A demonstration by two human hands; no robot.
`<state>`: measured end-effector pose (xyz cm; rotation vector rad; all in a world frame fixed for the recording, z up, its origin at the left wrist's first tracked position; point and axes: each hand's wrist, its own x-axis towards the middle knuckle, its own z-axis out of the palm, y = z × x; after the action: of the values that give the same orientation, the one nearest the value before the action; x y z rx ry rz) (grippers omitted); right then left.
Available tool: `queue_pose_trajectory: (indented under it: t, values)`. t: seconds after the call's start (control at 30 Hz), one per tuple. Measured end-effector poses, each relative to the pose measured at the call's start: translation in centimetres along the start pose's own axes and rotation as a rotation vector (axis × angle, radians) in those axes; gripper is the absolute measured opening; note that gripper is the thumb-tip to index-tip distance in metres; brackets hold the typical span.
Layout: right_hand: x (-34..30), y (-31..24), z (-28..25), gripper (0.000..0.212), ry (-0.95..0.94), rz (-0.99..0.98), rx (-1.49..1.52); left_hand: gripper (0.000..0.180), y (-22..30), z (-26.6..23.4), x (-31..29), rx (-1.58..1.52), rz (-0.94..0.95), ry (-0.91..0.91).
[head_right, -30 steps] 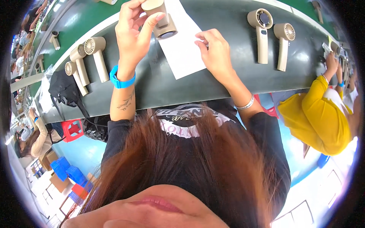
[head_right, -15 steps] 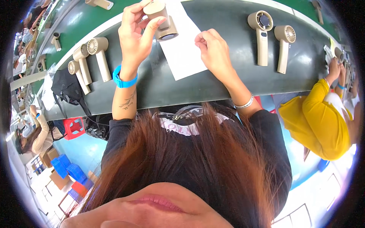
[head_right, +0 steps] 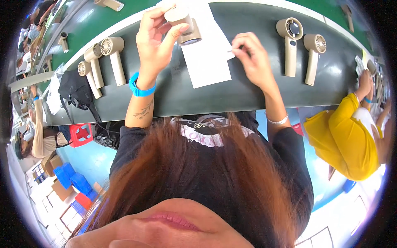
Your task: The person peels stickers from paper sheets and applies them onto the bottom of fan bodies by hand before placing the fans onto a conveyor belt.
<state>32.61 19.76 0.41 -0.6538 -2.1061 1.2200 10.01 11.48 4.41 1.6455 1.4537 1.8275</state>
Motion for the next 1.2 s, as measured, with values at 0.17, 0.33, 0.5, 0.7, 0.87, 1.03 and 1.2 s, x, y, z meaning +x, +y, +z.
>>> queue_pose_trajectory:
  t: [0.17,0.33,0.5,0.7,0.87,1.03,1.2]
  values:
    - [-0.1,-5.5,-0.9,0.017,0.23,-0.049,0.43,0.035,2.0,0.3,-1.0,0.04,0.046,-0.035]
    - [0.3,-10.0,1.1,0.036,0.204,-0.088,0.464,0.04,4.1,0.2,-3.4,0.216,0.013,-0.02]
    - [0.1,-10.6,2.2,0.039,0.132,-0.004,0.449,0.037,5.1,0.9,-5.2,-0.265,-0.255,0.012]
    - [0.0,-11.1,2.3,0.036,0.094,0.073,0.415,0.042,5.6,0.8,-5.4,-0.435,-0.335,-0.055]
    - [-0.7,-12.0,2.5,0.035,0.114,0.126,0.383,0.043,5.7,0.3,-6.0,-0.498,-0.37,-0.121]
    - [-0.3,-11.6,2.1,0.034,0.099,0.12,0.367,0.043,5.5,0.7,-5.9,-0.511,-0.367,-0.122]
    - [0.1,-11.6,1.6,0.034,0.094,0.108,0.345,0.04,5.5,1.0,-5.5,-0.518,-0.375,-0.106]
